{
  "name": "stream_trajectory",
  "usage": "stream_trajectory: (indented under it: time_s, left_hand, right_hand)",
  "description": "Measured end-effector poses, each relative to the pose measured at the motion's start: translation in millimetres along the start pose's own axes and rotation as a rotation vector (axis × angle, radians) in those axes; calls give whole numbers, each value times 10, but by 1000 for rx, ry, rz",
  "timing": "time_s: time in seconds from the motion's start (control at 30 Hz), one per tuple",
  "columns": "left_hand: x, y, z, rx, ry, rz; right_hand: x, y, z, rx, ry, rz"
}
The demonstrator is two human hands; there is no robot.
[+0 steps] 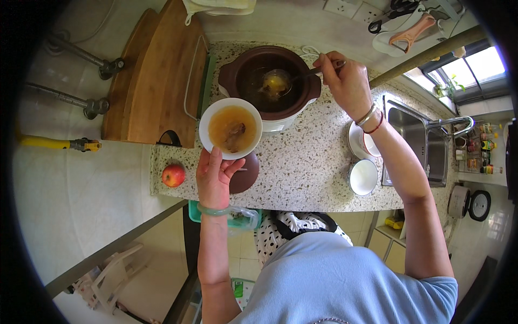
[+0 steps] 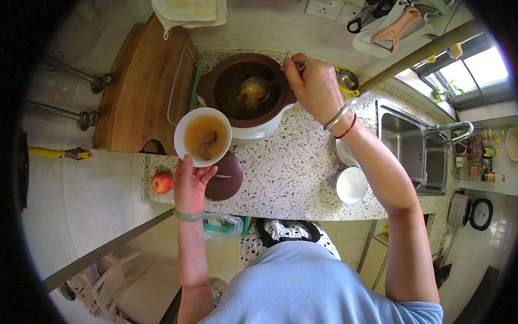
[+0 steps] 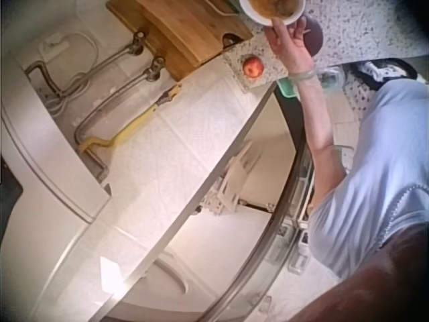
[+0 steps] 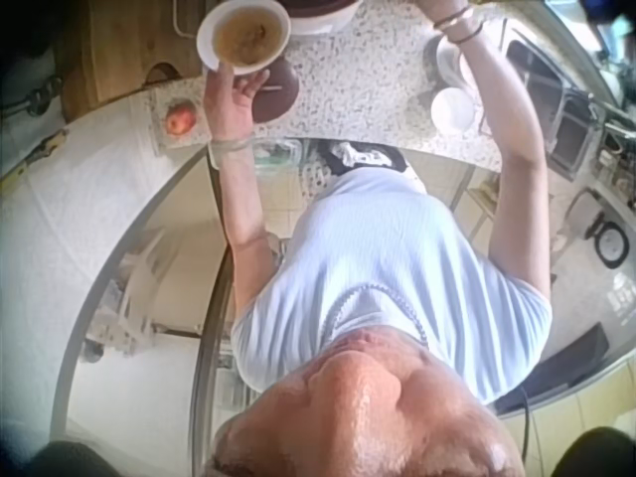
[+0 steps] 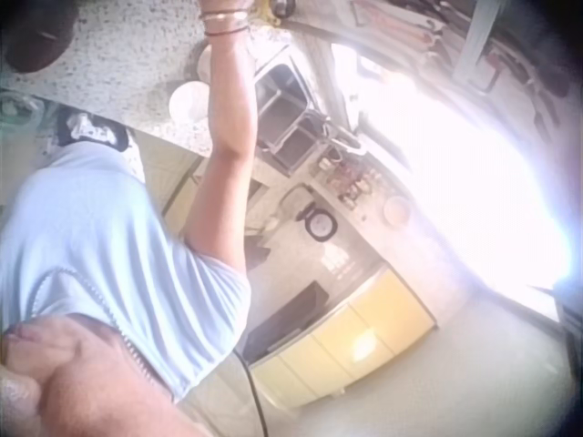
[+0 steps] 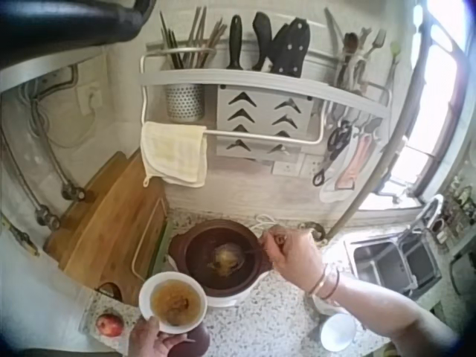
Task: The person cleans a sink drain strainer and rinses it. They then ladle soup from a slow cooker into two bowls and place them on a table. Finally, the person washes several bowls and plates in the sink and places them in a dish rack.
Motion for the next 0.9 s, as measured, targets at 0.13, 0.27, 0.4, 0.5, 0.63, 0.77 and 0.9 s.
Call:
stream_trajectory:
  time_s: [0.13,0.27,0.4,0.5,0.63,0.77,0.9]
  left_hand:
    - [-4,-30,-6,-9,-11,-5]
    - [7,-19,2,-13,-19,2]
    - [21,41,36,-41,-11,-3]
    - [0,31,31,-55,-9,-41]
    - [-52,123,37,-16,-3,-48]
    - [-122,218,21,2,-20,-85]
    - [-155,337,12,35,-32,-119]
  right_hand:
    - [32,17,-78,-6,22,-16]
    - [-4,30,58,-97,211,-72]
    - [-42,-95,73,-138,284,-80]
    - [-104,-203,-4,-224,323,-81]
    - [-195,-451,-173,-305,316,-57]
    - [-232,-675,-446,-368,256,-27]
    - [-115,-698,-661,-377,207,-42]
Point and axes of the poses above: each hand's wrist, its own x-axis away from the middle knuckle, its own y-axis out of the palm, z = x × y, the point moved 4 cm from there along -x, towards the middle knuckle, and after that the axes turned 2 degrees about x, right-handed, at the moved point
